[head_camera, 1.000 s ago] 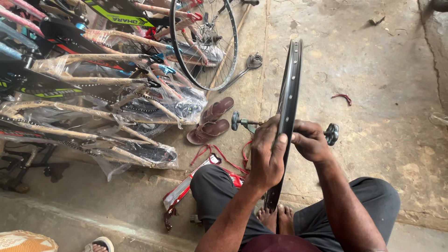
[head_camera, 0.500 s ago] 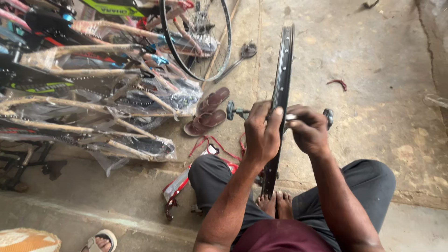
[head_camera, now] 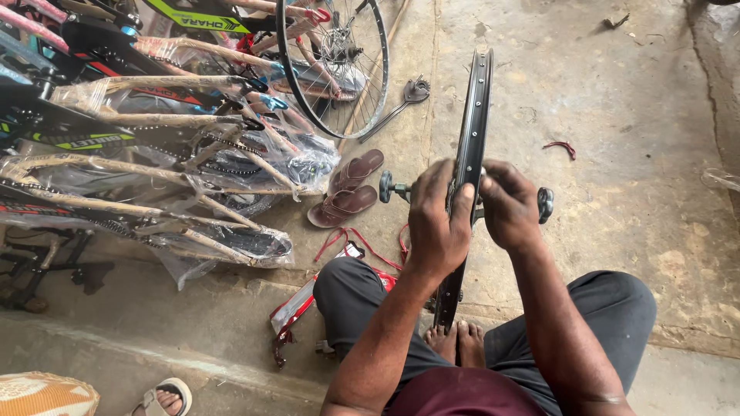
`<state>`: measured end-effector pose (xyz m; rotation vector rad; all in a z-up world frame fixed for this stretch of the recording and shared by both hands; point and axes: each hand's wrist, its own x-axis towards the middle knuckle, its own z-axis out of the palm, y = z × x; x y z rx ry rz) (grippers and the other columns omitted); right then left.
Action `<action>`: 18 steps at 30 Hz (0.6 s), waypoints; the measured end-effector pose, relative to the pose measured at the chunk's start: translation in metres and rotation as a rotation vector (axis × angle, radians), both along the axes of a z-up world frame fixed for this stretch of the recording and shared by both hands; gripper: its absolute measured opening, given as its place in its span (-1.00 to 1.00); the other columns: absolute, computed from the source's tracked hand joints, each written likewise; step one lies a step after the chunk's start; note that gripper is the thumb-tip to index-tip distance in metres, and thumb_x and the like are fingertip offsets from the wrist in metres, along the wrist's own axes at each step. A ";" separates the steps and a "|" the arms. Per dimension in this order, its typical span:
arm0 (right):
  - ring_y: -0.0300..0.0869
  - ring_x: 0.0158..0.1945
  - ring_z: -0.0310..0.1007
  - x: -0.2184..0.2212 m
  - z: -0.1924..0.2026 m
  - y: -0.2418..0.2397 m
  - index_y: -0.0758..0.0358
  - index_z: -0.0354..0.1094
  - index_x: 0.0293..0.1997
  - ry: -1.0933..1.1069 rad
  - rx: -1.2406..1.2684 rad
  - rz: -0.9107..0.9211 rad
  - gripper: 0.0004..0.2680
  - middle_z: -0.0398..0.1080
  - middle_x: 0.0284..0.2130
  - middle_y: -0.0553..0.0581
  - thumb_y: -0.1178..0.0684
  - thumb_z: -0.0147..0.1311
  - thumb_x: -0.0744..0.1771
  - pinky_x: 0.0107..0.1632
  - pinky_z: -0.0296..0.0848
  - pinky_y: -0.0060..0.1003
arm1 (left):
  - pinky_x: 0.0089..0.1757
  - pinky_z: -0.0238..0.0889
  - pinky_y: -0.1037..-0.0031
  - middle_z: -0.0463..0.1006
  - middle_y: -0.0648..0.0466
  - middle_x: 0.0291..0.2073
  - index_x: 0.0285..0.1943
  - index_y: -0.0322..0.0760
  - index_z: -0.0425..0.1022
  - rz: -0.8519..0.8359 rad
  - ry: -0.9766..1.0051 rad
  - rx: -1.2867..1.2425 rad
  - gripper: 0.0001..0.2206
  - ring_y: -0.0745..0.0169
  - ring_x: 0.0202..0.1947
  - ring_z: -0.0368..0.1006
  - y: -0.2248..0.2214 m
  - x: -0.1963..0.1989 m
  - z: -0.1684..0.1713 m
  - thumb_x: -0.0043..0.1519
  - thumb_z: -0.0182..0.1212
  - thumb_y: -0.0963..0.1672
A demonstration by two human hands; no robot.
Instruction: The person performs maintenance on a bicycle wheel by tightening spokes and adjusting the hub while the wheel is mounted on a truing stand.
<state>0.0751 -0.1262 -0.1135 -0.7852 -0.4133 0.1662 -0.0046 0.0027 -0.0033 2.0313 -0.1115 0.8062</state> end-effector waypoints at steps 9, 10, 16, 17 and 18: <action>-0.18 0.12 0.44 -0.010 0.034 -0.005 0.40 0.25 0.26 -0.306 -0.336 -0.017 -0.66 0.44 0.03 0.14 0.17 0.21 0.35 0.22 0.48 -0.29 | 0.25 0.23 0.10 0.47 -0.36 0.22 0.29 -0.59 0.39 -0.056 0.085 -0.034 -0.62 -0.32 0.26 0.38 0.002 0.022 0.000 0.41 0.01 -0.13; -0.17 0.08 0.45 -0.012 0.034 -0.005 0.40 0.29 0.19 -0.392 -0.423 -0.115 -0.71 0.44 0.00 0.15 0.19 0.19 0.34 0.19 0.48 -0.28 | 0.25 0.23 0.10 0.48 -0.35 0.21 0.28 -0.58 0.41 -0.058 0.083 -0.031 -0.63 -0.32 0.25 0.39 0.001 0.020 0.000 0.41 0.00 -0.13; -0.22 -0.31 0.32 0.008 0.031 0.029 0.28 0.21 -0.47 -0.781 -0.827 -1.050 -0.80 0.37 -0.38 0.13 0.27 0.27 0.26 -0.26 0.28 -0.28 | 0.22 0.27 0.12 0.49 -0.33 0.18 0.27 -0.57 0.40 -0.074 0.100 -0.068 -0.64 -0.29 0.21 0.42 0.001 0.025 0.003 0.39 0.02 -0.14; -0.24 -0.32 0.33 0.007 0.029 0.029 0.30 0.18 -0.48 -0.743 -0.804 -1.013 -0.78 0.37 -0.39 0.15 0.28 0.26 0.26 -0.28 0.29 -0.29 | 0.22 0.28 0.12 0.50 -0.33 0.18 0.26 -0.56 0.41 -0.078 0.110 -0.080 -0.65 -0.29 0.20 0.42 0.000 0.026 0.003 0.38 0.02 -0.15; -0.26 -0.33 0.33 0.005 0.028 0.028 0.33 0.14 -0.49 -0.704 -0.778 -0.976 -0.77 0.36 -0.39 0.17 0.29 0.25 0.26 -0.31 0.30 -0.30 | 0.22 0.27 0.11 0.50 -0.33 0.18 0.26 -0.57 0.41 -0.072 0.102 -0.072 -0.65 -0.29 0.21 0.42 0.000 0.026 0.003 0.39 0.02 -0.15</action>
